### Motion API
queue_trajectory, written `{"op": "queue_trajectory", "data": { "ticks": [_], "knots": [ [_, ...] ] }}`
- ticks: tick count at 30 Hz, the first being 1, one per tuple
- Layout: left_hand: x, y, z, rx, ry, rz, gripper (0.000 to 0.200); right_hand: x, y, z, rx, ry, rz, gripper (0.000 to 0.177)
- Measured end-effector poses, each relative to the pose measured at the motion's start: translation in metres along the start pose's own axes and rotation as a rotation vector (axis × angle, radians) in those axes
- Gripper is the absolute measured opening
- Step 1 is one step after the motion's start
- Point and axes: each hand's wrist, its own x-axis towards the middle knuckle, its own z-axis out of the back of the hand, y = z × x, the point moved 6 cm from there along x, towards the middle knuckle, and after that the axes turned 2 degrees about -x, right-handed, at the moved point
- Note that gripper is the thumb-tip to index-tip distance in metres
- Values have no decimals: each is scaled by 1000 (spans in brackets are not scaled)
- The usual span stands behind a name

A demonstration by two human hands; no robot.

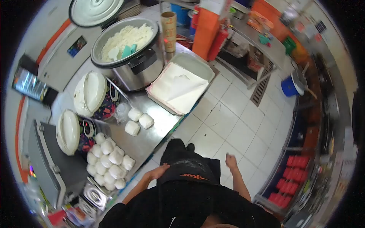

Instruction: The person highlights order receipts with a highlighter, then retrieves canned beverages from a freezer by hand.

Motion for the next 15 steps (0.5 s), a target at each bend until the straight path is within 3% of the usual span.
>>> {"op": "queue_trajectory", "data": {
  "ticks": [1,3,4,5,7,9,10,12,13,15],
  "knots": [
    [12,4,6,214,-33,-229,57,34,59,29,-90,-48,171,46],
    [-1,-46,6,368,154,-256,48,107,146,42,-200,-143,571,36],
    [-13,-72,9,254,19,-241,47,116,222,51,-193,-54,543,24],
    [-27,-99,13,155,-121,-221,45,128,281,52,2,7,588,12],
    [-40,-139,20,169,-233,-229,43,153,374,40,-77,-47,927,18],
    [-31,-165,31,261,-329,-151,37,174,433,34,-63,-119,1093,22],
    [-29,-171,38,179,-476,-160,32,184,451,34,-69,-105,1101,22],
    [-20,-184,45,120,-606,-145,32,214,489,23,64,21,913,26],
    [-18,-191,53,85,-732,-128,32,237,515,16,50,75,956,26],
    [-11,-212,64,-79,-984,-238,35,328,505,-18,302,942,6,20]
  ]
}}
